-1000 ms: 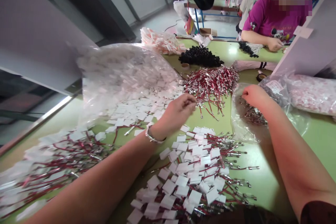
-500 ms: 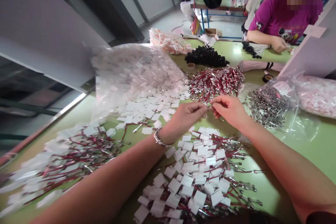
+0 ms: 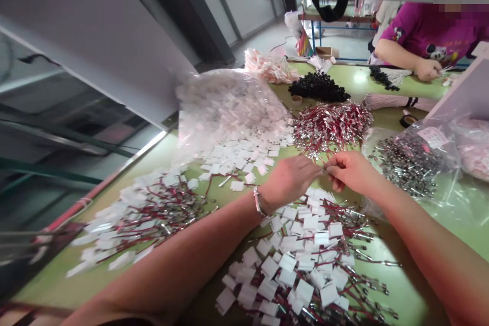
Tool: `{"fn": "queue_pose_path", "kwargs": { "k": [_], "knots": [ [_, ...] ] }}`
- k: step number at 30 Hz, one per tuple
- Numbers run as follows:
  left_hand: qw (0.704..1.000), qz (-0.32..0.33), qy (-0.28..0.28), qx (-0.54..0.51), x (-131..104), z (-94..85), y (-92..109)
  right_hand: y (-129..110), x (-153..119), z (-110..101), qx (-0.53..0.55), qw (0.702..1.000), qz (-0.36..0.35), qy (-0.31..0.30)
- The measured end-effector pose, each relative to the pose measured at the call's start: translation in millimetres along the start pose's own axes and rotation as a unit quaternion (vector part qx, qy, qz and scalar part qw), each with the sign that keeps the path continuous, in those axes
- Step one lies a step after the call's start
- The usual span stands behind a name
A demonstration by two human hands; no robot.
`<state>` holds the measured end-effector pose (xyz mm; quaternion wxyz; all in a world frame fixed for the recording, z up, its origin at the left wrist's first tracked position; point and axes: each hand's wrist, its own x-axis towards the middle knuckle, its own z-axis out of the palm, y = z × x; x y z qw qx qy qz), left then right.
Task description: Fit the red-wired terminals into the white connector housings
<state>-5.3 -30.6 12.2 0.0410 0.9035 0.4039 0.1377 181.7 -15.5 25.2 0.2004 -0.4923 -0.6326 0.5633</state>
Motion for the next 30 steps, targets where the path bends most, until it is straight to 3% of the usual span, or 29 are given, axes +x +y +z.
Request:
{"fn": "queue_pose_path", "kwargs": {
  "k": [4,8,10,14,17,19,22,24,27,30],
  "knots": [
    [0.993,-0.021,0.007,-0.118,4,-17.5,-13,-8,-4,-8,-0.067,0.998,0.003,-0.011],
    [0.948,-0.233,0.152,-0.154,1,-24.2,-57,-21,-16,-20,-0.093,0.994,-0.002,-0.056],
    [0.932,-0.289,0.172,-0.136,0,-16.9,-78,-24,-22,-25,-0.097,0.987,0.004,-0.125],
    [0.962,-0.22,0.141,-0.074,-2,2.4,-93,-27,-31,-29,-0.123,0.95,0.024,-0.287],
    [0.97,-0.193,0.144,-0.031,-3,4.3,-88,-27,-31,-31,-0.155,0.932,0.042,-0.324],
    [0.963,-0.215,0.163,-0.021,-2,-0.9,-84,-25,-25,-34,-0.199,0.936,0.034,-0.29],
    [0.959,-0.205,0.177,-0.08,0,-8.8,-76,-19,-11,-36,-0.309,0.945,-0.016,-0.107],
    [0.963,-0.156,0.167,-0.144,3,-9.6,-65,-13,-2,-36,-0.399,0.917,-0.029,-0.014],
    [0.974,-0.058,0.125,-0.18,10,-3.5,-41,-6,4,-28,-0.497,0.867,-0.01,-0.025],
    [0.982,-0.016,0.079,-0.169,15,4.0,-19,-4,3,-14,-0.526,0.85,0.003,-0.014]
  ]
}}
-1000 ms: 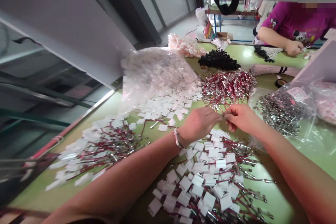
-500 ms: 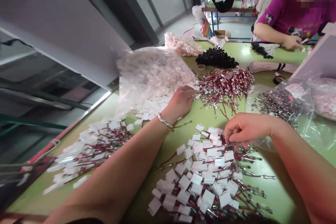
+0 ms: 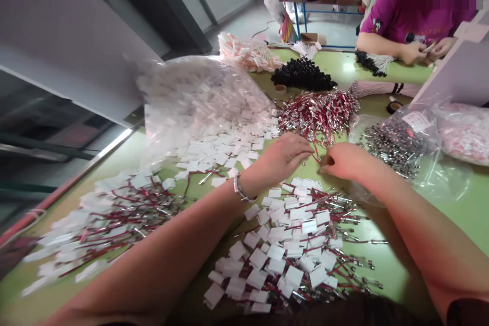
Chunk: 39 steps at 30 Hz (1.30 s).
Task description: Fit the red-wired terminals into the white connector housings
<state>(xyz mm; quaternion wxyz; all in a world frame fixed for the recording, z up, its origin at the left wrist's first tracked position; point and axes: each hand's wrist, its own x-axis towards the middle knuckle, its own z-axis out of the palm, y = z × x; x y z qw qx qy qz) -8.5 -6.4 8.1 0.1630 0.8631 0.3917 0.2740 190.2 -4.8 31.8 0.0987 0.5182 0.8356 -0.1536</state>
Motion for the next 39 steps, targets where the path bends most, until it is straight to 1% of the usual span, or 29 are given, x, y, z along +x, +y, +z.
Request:
{"fn": "queue_pose_path", "kwargs": {
  "k": [2,4,6,8,10,12,14,16,17,18,19,20,21,22,23,24,25,26,27,30,33,37,39],
  "knots": [
    [1.0,-0.029,0.005,-0.01,-1,3.9,5,-6,-1,3,-0.03,0.999,0.008,0.021],
    [0.996,-0.074,0.034,-0.032,-3,3.0,4,-7,-2,4,-0.053,0.998,0.003,0.023],
    [0.986,-0.139,0.066,-0.058,-5,-0.9,0,-2,-1,2,-0.04,0.999,-0.002,0.022],
    [0.964,-0.232,0.086,-0.099,-7,-5.4,-2,5,0,-1,0.008,0.999,-0.005,0.038],
    [0.927,-0.313,0.081,-0.19,-8,-8.0,-2,8,-1,-4,0.075,0.995,-0.013,0.061],
    [0.872,-0.349,0.056,-0.337,-9,-7.2,1,1,-2,-3,0.119,0.99,-0.026,0.072],
    [0.801,-0.346,0.04,-0.488,-9,-3.9,4,-13,-4,1,0.111,0.99,-0.04,0.08],
    [0.734,-0.331,0.056,-0.591,-10,-0.7,8,-28,-6,3,0.07,0.991,-0.057,0.097],
    [0.711,-0.322,0.073,-0.621,-10,-0.2,10,-32,-7,3,0.055,0.99,-0.069,0.105],
    [0.698,-0.315,0.093,-0.637,-10,-0.9,11,-33,-8,1,0.05,0.989,-0.084,0.112],
    [0.694,-0.308,0.11,-0.641,-10,-2.5,11,-30,-9,-3,0.056,0.988,-0.093,0.114],
    [0.699,-0.303,0.122,-0.636,-10,-5.0,10,-23,-10,-8,0.068,0.987,-0.089,0.114],
    [0.709,-0.302,0.128,-0.625,-9,-7.8,9,-13,-11,-13,0.074,0.989,-0.068,0.11],
    [0.721,-0.306,0.13,-0.608,-9,-10.5,8,0,-11,-19,0.071,0.991,-0.025,0.106],
    [0.735,-0.314,0.128,-0.588,-9,-12.6,7,14,-11,-24,0.045,0.992,0.039,0.108],
    [0.75,-0.322,0.122,-0.565,-8,-13.7,5,28,-11,-28,0.005,0.988,0.119,0.103],
    [0.765,-0.33,0.116,-0.54,-8,-13.8,5,40,-9,-30,-0.028,0.98,0.174,0.091],
    [0.781,-0.335,0.11,-0.516,-8,-12.9,4,50,-8,-30,-0.047,0.976,0.201,0.073],
    [0.795,-0.336,0.104,-0.495,-9,-11.3,4,57,-5,-28,-0.061,0.974,0.213,0.055],
    [0.821,-0.328,0.089,-0.459,-10,-5.6,7,65,3,-18,-0.072,0.98,0.182,0.026],
    [0.842,-0.316,0.082,-0.43,-12,-2.3,9,65,7,-10,-0.089,0.984,0.154,0.031],
    [0.874,-0.306,0.079,-0.369,-12,0.2,9,69,4,-14,-0.102,0.984,0.138,0.049],
    [0.884,-0.297,0.07,-0.355,-13,1.5,9,65,0,-19,-0.093,0.984,0.135,0.076]
  ]
}}
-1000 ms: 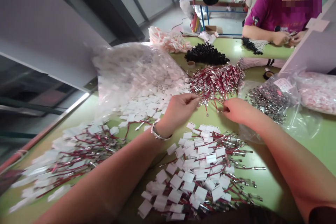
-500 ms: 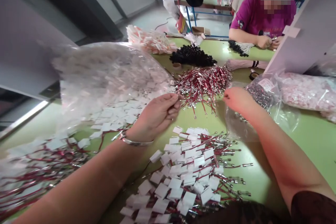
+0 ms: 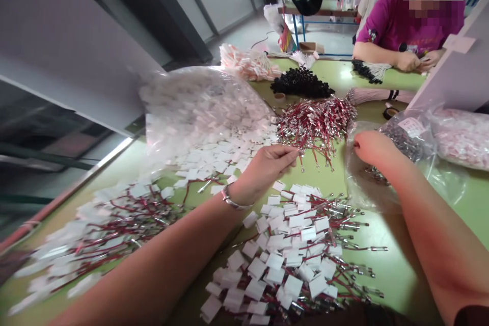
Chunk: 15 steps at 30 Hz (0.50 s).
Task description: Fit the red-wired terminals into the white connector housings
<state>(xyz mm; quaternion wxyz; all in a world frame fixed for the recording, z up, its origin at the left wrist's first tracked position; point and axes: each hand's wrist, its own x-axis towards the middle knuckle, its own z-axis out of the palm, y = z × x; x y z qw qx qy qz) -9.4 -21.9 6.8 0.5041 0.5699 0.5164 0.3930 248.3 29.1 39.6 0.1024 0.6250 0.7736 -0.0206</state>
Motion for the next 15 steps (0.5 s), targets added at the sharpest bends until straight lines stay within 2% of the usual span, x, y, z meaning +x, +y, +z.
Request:
{"fn": "queue_pose_path", "kwargs": {
  "k": [3,7,10,15],
  "knots": [
    [1.0,0.015,-0.015,0.016,-2,2.0,0,-18,-11,-8,0.096,0.992,-0.051,0.058],
    [0.999,0.038,-0.021,0.023,-4,2.8,3,-59,-27,-5,0.298,0.934,-0.165,0.104],
    [0.998,0.049,-0.03,0.04,-5,2.2,4,-78,-31,4,0.334,0.914,-0.189,0.132],
    [0.99,0.077,-0.035,0.114,-7,2.7,7,-76,-28,10,0.336,0.909,-0.203,0.141]
  ]
}}
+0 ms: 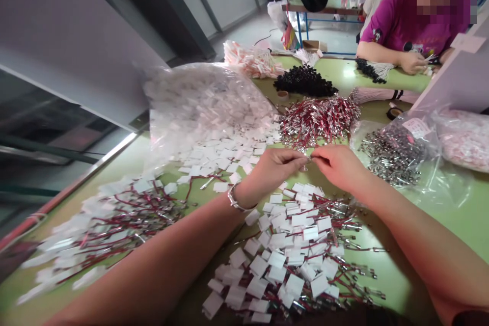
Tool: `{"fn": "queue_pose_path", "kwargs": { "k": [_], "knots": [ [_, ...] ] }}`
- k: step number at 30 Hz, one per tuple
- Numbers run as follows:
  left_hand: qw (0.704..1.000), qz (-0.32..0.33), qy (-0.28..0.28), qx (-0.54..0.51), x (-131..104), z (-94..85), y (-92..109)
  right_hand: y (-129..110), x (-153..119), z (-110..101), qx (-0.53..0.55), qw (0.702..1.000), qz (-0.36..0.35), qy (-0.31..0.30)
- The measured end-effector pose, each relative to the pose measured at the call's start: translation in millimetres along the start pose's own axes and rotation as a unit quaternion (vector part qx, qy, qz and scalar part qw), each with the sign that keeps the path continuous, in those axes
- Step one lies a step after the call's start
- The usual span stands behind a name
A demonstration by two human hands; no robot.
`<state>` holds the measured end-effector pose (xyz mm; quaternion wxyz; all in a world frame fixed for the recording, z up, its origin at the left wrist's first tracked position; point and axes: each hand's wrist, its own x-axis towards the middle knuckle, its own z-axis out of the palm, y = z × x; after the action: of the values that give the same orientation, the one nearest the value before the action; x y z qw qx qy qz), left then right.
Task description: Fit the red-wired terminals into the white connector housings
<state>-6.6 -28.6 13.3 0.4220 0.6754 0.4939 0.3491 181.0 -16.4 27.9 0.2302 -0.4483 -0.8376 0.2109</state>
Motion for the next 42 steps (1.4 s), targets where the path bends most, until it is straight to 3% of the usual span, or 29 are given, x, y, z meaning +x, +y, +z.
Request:
{"fn": "queue_pose_path", "kwargs": {
  "k": [5,9,12,14,16,18,20,24,29,33,36,39,42],
  "knots": [
    [1.0,-0.004,0.01,0.023,-1,-1.0,4,1,-1,-1,0.022,0.999,0.005,0.037],
    [0.999,0.017,0.002,0.043,0,-3.3,4,-2,-1,-2,0.001,1.0,-0.016,0.005],
    [0.992,0.068,0.015,0.106,-1,-5.6,1,-5,-1,-7,-0.012,0.999,-0.015,-0.035],
    [0.969,0.137,0.006,0.204,-2,-7.1,-1,-7,-1,-10,-0.022,0.998,-0.01,-0.066],
    [0.927,0.202,-0.025,0.314,-4,-7.9,-3,-11,-1,-12,-0.016,0.994,0.012,-0.104],
    [0.89,0.238,-0.049,0.386,-5,-7.9,-2,-14,0,-13,0.011,0.991,0.053,-0.119],
    [0.878,0.25,-0.047,0.406,-3,-8.4,2,-15,0,-13,0.038,0.99,0.085,-0.11],
    [0.896,0.232,-0.006,0.379,6,-18.2,8,-6,3,-22,0.015,0.992,0.078,-0.096],
    [0.965,0.159,-0.023,0.208,14,-32.4,-1,9,4,-37,-0.002,0.99,0.072,-0.118],
    [0.992,0.061,0.002,0.107,11,-23.5,0,-1,5,-24,-0.114,0.985,0.025,-0.127],
    [0.997,0.041,-0.01,0.06,7,-21.0,15,-18,4,-6,-0.161,0.98,-0.007,-0.116],
    [0.994,0.057,-0.049,0.083,4,-42.0,32,-24,3,2,-0.129,0.985,0.002,-0.116],
    [0.975,0.035,-0.056,0.214,2,-80.4,36,-15,3,-5,-0.057,0.996,0.035,-0.065]
  ]
}}
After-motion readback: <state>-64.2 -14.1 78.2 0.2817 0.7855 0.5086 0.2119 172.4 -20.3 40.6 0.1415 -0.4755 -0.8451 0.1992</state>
